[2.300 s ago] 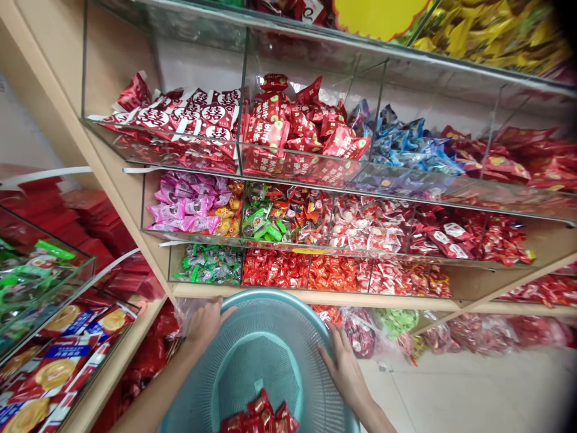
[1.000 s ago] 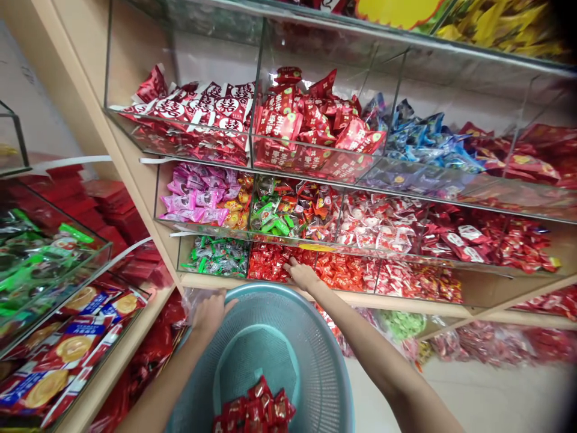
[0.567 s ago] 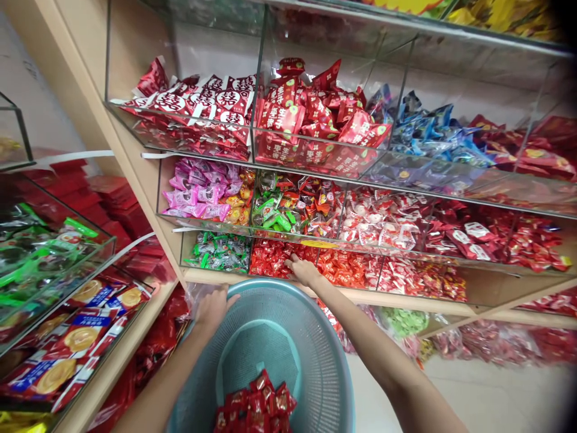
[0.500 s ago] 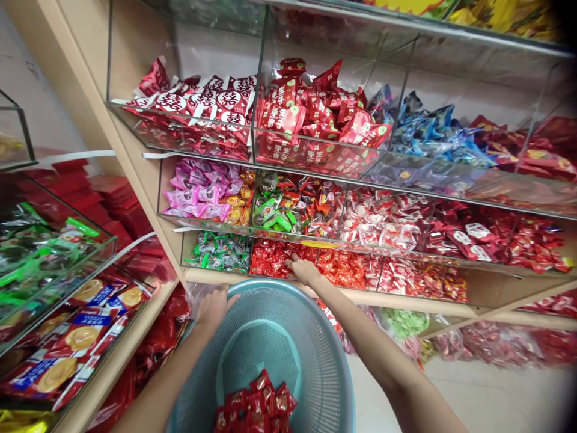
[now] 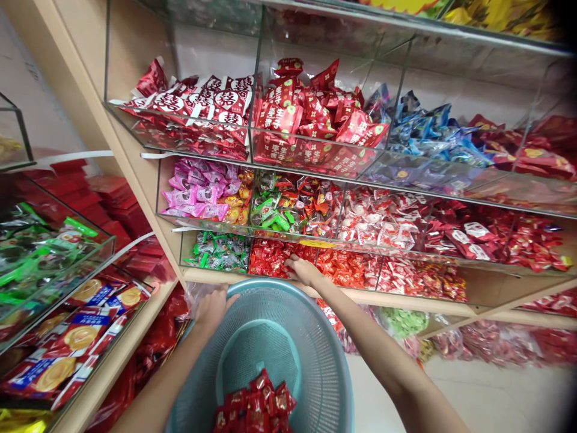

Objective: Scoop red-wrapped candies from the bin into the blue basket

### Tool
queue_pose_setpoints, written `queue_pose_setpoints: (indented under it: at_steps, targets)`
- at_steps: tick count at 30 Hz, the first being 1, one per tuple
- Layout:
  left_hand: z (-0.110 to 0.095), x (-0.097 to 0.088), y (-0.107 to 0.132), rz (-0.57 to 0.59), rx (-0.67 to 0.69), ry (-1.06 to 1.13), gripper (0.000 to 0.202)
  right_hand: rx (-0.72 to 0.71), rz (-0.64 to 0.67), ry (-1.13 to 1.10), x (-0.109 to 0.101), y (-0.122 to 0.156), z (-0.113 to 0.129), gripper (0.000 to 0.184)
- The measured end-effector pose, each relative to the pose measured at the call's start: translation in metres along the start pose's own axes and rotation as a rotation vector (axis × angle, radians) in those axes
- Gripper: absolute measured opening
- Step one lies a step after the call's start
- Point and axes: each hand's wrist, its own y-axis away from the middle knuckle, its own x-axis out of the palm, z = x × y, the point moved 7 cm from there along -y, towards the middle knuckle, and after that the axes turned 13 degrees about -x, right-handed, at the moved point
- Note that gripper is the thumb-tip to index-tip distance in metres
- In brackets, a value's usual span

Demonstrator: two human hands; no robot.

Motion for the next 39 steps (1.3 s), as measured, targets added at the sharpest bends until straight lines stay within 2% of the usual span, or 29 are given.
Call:
queue_pose_setpoints:
  at_steps: [6,11,13,15,18,21,23,26,29,33,36,39]
  targets:
    - [0.000,0.001,0.000,0.001,-0.010,0.010,0.053,-0.024,-0.174,-0.161,-0.009,0.001,-0.007,0.021]
    - [0.000,0.001,-0.002,0.024,0.007,0.025,0.052,0.042,-0.339,-0.338,-0.021,0.002,-0.012,0.021]
    - [0.001,0.001,-0.005,0.051,0.035,0.035,0.051,0.052,-0.362,-0.437,-0.021,0.007,-0.005,0.024]
    - [0.002,0.001,-0.007,0.076,0.070,0.047,0.048,0.034,-0.344,-0.544,-0.014,0.015,0.013,0.025]
    - [0.003,0.001,-0.007,0.084,0.102,0.055,0.045,-0.025,-0.270,-0.694,0.008,0.033,0.058,0.025]
    - [0.003,0.002,-0.005,0.066,0.103,0.047,0.047,-0.093,-0.066,-0.937,0.051,0.057,0.114,0.025]
    - [0.003,0.002,-0.003,0.055,0.099,0.039,0.049,-0.143,0.001,-0.891,0.072,0.072,0.145,0.022]
    - [0.002,0.002,-0.002,0.047,0.089,0.029,0.050,-0.218,0.088,-0.764,0.092,0.092,0.180,0.023]
    - [0.003,0.003,-0.003,0.040,0.082,0.024,0.049,-0.259,0.170,-0.705,0.099,0.107,0.203,0.030]
    - [0.002,0.005,-0.004,0.036,0.077,0.022,0.048,-0.291,0.172,-0.596,0.112,0.113,0.222,0.033]
    - [0.003,0.005,-0.004,0.033,0.069,0.020,0.048,-0.349,0.156,-0.492,0.139,0.108,0.237,0.034]
    - [0.002,0.004,-0.003,0.028,0.069,0.019,0.047,-0.463,0.212,-0.385,0.173,0.104,0.254,0.030]
